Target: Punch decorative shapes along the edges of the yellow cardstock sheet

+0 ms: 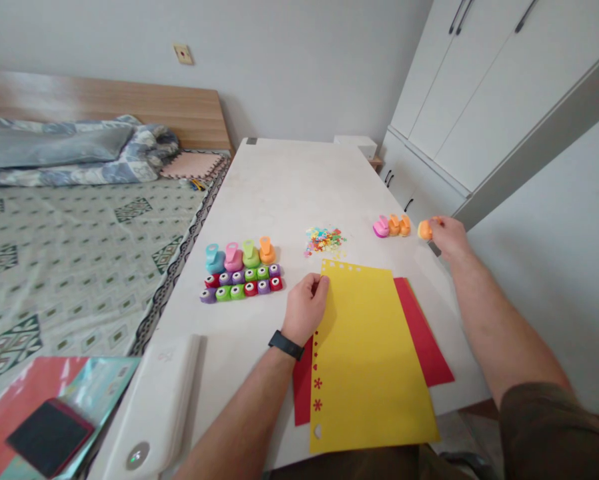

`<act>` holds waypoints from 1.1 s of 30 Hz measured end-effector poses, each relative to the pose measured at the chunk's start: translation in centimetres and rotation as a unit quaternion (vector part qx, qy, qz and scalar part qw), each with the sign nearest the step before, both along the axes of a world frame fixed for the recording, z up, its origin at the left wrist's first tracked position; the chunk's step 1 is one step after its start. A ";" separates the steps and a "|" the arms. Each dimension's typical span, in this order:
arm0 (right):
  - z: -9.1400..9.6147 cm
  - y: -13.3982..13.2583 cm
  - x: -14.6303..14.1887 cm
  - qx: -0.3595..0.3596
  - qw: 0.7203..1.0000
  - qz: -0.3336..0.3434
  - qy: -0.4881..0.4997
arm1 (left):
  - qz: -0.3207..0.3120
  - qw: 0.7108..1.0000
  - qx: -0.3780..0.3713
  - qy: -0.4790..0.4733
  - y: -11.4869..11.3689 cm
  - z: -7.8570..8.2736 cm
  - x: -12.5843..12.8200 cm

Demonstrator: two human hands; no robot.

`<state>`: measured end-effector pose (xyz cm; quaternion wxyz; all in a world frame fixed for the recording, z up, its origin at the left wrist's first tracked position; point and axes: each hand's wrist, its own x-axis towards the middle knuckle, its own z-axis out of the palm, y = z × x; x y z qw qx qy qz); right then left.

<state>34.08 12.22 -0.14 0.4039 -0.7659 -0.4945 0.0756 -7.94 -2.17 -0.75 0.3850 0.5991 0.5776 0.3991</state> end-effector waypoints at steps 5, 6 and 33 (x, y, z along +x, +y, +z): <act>0.2 2.7 1.9 -0.098 0.987 0.015 -0.123 | -0.004 1.000 0.000 -0.003 0.2 -0.2 0.0; 0.2 3.2 2.0 -0.114 0.985 0.030 -0.128 | -0.003 1.000 0.001 -0.004 0.2 -0.3 0.0; -1.4 5.5 -0.6 -0.187 0.970 0.036 -0.154 | -0.003 1.000 0.000 0.004 0.2 -0.3 0.0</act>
